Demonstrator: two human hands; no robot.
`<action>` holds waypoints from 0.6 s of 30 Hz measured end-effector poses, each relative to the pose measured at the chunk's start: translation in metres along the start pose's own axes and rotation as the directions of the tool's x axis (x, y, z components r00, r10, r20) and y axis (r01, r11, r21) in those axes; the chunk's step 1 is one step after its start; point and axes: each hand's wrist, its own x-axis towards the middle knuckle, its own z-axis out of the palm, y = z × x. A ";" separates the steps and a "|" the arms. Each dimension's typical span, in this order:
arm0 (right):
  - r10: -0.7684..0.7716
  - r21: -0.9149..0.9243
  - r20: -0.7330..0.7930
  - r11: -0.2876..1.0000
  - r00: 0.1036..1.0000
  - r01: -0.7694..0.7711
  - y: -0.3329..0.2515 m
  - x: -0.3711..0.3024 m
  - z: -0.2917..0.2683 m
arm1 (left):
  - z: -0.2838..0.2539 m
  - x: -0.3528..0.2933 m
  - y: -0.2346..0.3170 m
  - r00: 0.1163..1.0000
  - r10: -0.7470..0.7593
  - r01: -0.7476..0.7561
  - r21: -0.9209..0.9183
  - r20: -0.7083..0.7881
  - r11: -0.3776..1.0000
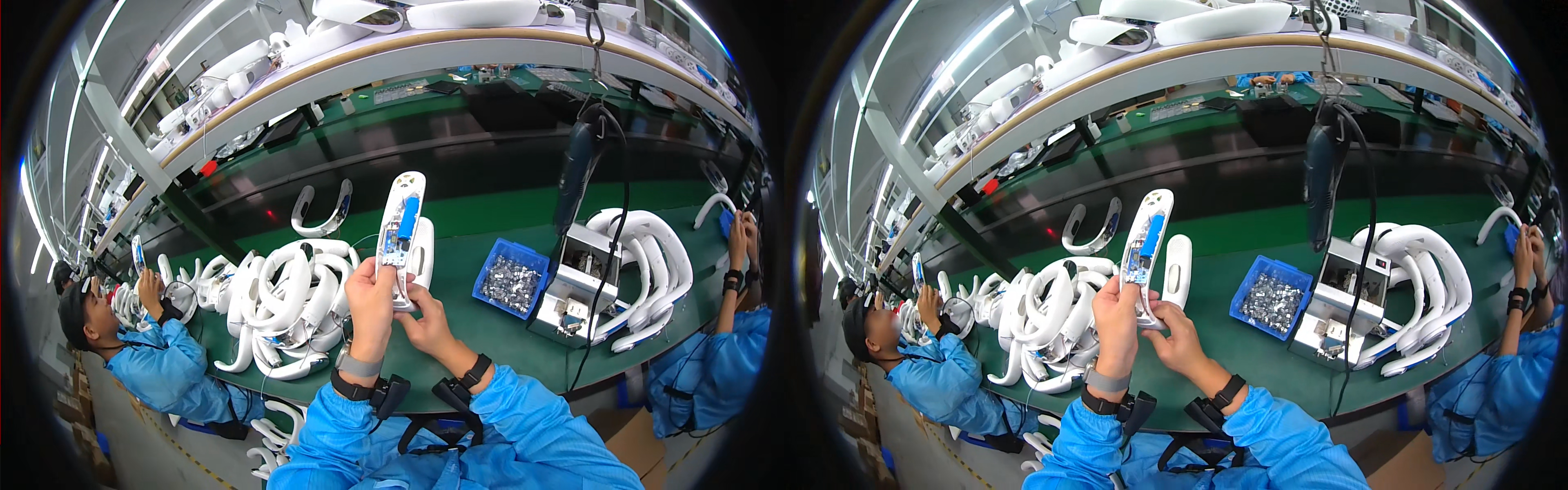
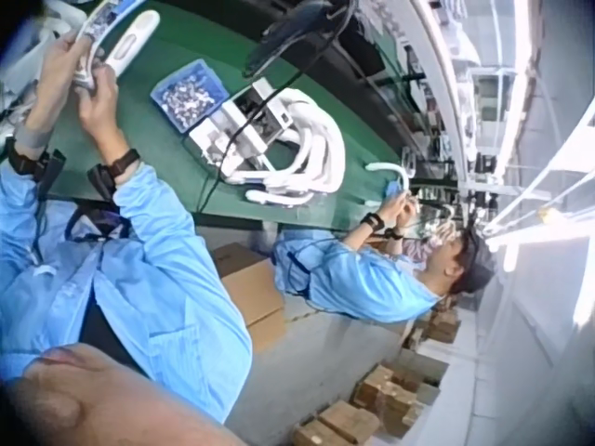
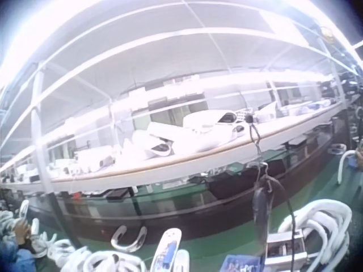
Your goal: Manually assemble white plastic neck-fan components by inserting internal electronics and securing parts.
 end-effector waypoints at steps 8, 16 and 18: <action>0.063 0.023 -0.013 0.998 0.998 -0.063 0.000 0.003 -0.002 | 0.000 -0.004 -0.001 0.996 0.038 -0.039 0.014 0.086 0.999; 0.070 -0.037 -0.027 0.997 0.997 -0.071 0.013 -0.005 0.003 | -0.010 0.001 -0.012 0.997 0.002 -0.003 0.000 0.072 1.000; 0.069 -0.084 -0.017 0.994 0.998 -0.070 0.014 -0.005 0.002 | -0.013 0.001 -0.015 0.998 0.012 -0.013 0.008 0.057 1.000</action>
